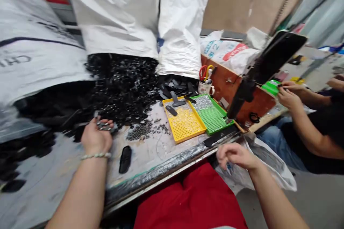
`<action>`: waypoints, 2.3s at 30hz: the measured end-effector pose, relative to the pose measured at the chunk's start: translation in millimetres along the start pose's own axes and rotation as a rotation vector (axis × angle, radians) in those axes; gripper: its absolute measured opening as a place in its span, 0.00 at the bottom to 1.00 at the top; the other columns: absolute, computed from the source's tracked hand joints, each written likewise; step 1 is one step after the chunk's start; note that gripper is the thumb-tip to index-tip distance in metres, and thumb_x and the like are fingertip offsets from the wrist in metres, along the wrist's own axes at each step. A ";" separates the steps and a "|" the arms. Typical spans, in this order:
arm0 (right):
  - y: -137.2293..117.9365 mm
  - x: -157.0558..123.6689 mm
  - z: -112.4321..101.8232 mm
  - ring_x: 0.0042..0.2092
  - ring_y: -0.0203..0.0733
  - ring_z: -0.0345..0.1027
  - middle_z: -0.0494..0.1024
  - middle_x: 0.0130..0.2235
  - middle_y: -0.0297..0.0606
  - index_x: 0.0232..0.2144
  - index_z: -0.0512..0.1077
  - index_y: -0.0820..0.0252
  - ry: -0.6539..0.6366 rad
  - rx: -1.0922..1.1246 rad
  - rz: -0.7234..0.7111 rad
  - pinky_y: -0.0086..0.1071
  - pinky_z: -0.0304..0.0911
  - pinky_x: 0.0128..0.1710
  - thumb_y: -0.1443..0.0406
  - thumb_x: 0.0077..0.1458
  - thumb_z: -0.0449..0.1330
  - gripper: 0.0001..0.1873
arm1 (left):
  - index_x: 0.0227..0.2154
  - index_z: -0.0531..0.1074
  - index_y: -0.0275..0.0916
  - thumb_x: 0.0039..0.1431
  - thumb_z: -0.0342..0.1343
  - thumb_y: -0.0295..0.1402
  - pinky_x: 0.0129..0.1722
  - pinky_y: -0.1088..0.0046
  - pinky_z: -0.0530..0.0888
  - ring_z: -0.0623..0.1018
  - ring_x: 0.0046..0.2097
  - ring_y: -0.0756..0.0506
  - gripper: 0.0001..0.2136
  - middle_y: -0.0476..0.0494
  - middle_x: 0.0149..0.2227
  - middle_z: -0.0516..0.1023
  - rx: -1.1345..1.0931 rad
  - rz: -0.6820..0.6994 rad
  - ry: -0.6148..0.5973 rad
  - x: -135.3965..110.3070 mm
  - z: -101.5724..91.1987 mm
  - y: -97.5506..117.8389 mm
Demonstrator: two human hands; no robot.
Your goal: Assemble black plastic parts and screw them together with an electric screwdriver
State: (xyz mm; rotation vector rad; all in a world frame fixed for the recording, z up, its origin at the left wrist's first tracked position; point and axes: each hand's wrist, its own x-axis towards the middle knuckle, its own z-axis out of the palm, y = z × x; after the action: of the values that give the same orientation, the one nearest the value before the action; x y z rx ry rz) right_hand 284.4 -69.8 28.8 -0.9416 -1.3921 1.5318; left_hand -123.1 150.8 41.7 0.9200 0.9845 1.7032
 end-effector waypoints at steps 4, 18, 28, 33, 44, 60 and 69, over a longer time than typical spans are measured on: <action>-39.5 131.8 47.1 0.40 0.35 0.69 0.76 0.37 0.38 0.34 0.71 0.62 0.098 -0.955 0.004 0.30 0.64 0.43 0.63 0.59 0.52 0.10 | 0.34 0.67 0.36 0.56 0.50 0.23 0.39 0.74 0.72 0.75 0.33 0.53 0.04 0.53 0.27 0.72 -0.067 -0.084 0.081 -25.6 4.4 -6.6; -9.7 242.9 53.5 0.49 0.55 0.67 0.70 0.46 0.55 0.41 0.69 0.68 0.260 -1.548 0.110 0.46 0.64 0.47 0.60 0.53 0.57 0.17 | 0.38 0.71 0.40 0.50 0.62 0.31 0.39 0.74 0.74 0.79 0.40 0.48 0.12 0.49 0.34 0.77 -0.217 -0.297 0.278 -160.2 -26.2 3.9; 34.9 168.7 178.0 0.35 0.34 0.67 0.72 0.37 0.37 0.41 0.65 0.58 -0.067 -0.568 -0.269 0.29 0.65 0.35 0.63 0.56 0.55 0.10 | 0.33 0.69 0.38 0.53 0.59 0.29 0.45 0.71 0.71 0.77 0.43 0.47 0.06 0.45 0.36 0.78 -0.368 -0.235 0.207 -160.3 16.3 -7.5; 50.0 166.7 179.7 0.34 0.37 0.67 0.72 0.34 0.37 0.38 0.65 0.58 0.068 -0.652 -0.408 0.31 0.65 0.34 0.63 0.56 0.56 0.08 | 0.33 0.72 0.38 0.54 0.59 0.34 0.42 0.75 0.70 0.75 0.39 0.50 0.06 0.48 0.35 0.77 -0.099 -0.167 0.214 -173.9 13.4 -18.7; 28.5 162.1 152.0 0.39 0.37 0.68 0.74 0.36 0.39 0.39 0.71 0.57 -0.016 -0.654 -0.451 0.33 0.65 0.40 0.67 0.59 0.51 0.10 | 0.34 0.77 0.38 0.47 0.64 0.37 0.31 0.80 0.70 0.72 0.31 0.52 0.12 0.46 0.34 0.76 -0.092 -0.332 0.024 -176.0 -7.4 -4.4; 37.7 221.1 151.0 0.41 0.41 0.65 0.70 0.40 0.43 0.38 0.71 0.62 0.046 -1.203 -0.150 0.33 0.61 0.43 0.69 0.57 0.49 0.11 | 0.33 0.74 0.38 0.49 0.60 0.29 0.29 0.80 0.68 0.71 0.31 0.53 0.07 0.48 0.32 0.74 -0.349 -0.443 0.249 -182.4 -11.5 -12.8; 46.5 247.4 161.8 0.43 0.48 0.62 0.69 0.42 0.47 0.37 0.71 0.63 -0.183 -1.624 -0.230 0.38 0.60 0.39 0.67 0.61 0.43 0.16 | 0.36 0.74 0.39 0.53 0.56 0.34 0.47 0.62 0.71 0.75 0.45 0.44 0.09 0.45 0.38 0.76 -0.345 -0.532 0.174 -182.4 -19.2 -5.1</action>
State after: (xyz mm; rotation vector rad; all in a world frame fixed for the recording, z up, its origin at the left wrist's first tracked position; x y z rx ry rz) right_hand 39.9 100.5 0.7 -1.3933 -2.7470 0.0022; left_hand -86.5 -24.7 2.8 0.2537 0.9079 1.4412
